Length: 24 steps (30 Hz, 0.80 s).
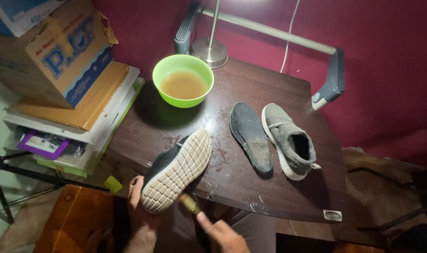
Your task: The person scrubs a gray sneaker with a toothbrush, repeatedly dipping the brush into a green bowl of liquid. The person rotates the shoe to clean the upper, sole, and interior, then places it on the table.
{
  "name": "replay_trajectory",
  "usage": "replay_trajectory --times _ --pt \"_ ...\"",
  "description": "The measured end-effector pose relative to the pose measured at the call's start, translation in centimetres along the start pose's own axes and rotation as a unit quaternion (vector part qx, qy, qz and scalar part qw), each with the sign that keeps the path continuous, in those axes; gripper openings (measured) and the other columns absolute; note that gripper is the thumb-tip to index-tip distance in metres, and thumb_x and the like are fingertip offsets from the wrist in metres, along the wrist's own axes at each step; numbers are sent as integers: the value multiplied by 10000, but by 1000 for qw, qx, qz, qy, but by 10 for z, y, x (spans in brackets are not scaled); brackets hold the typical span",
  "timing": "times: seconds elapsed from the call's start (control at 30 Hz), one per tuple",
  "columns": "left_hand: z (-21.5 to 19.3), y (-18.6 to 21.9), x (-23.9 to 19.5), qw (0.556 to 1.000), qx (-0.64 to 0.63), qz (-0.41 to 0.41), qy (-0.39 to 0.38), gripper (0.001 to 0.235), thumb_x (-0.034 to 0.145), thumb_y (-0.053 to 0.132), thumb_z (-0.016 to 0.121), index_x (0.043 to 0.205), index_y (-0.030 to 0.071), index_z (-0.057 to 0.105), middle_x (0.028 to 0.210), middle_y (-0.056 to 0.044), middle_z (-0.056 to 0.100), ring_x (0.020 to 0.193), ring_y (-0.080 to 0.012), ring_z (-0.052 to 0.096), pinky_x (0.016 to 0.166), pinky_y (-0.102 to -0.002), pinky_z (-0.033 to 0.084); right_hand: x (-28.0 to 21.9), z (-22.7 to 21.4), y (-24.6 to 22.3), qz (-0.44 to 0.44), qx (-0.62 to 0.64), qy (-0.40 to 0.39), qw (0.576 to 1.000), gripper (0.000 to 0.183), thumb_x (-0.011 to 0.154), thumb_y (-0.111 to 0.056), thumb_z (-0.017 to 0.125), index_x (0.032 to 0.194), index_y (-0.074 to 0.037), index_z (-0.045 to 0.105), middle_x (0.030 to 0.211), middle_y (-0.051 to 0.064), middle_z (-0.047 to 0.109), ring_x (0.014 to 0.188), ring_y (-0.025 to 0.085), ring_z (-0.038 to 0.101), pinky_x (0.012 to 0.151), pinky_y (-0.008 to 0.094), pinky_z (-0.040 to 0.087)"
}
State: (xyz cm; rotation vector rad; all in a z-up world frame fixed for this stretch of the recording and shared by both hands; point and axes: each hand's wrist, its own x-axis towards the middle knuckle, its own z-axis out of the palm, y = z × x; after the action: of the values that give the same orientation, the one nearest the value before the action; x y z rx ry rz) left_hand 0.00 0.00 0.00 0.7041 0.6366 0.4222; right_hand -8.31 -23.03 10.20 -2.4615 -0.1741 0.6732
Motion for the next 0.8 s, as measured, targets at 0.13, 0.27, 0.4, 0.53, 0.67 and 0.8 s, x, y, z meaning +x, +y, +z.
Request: replay_trajectory --times 0.13,0.27,0.4,0.53,0.67,0.8 --pt "2 1 -3 1000 -10 2 -5 125 970 281 592 960 157 584 854 -42 590 765 -181 589 651 -337 491 22 12 23 -135 29 164 977 890 746 -59 595 1571 -340 412 879 -14 554 680 200 601 655 346 542" --pt "3 0 0 1000 9 -5 24 149 957 302 605 1016 166 592 874 -22 583 771 -164 588 650 -322 490 10 -2 2 -14 37 -40 998 828 842 -211 537 1570 -569 371 930 -74 462 823 107 562 767 210 428" --pt "6 2 -5 999 23 0 34 163 962 299 597 1016 145 604 877 -20 564 780 -151 568 653 -304 467 9 -8 2 -48 37 92 994 818 822 -30 537 1500 -488 515 844 -108 581 715 91 614 652 234 533" --pt "-2 6 -4 999 8 -20 32 131 971 301 608 1029 185 596 906 -4 567 841 -141 580 714 -318 486 22 -11 31 -111 26 68 991 853 741 -72 568 1511 -437 516 890 -63 577 736 168 632 672 320 536" --pt "6 34 -24 881 368 287 -75 179 912 228 583 1030 104 530 903 -47 512 784 -191 508 693 -334 408 27 -17 67 -82 155 114 978 771 783 -18 539 1482 -338 589 878 -25 664 687 103 591 677 205 486" --pt "74 73 -84 955 175 229 -71 271 897 331 621 1064 167 485 782 -8 465 635 -111 457 552 -270 378 22 -23 92 82 162 78 980 705 903 -80 610 1481 -480 553 991 -57 783 873 0 634 803 132 348"
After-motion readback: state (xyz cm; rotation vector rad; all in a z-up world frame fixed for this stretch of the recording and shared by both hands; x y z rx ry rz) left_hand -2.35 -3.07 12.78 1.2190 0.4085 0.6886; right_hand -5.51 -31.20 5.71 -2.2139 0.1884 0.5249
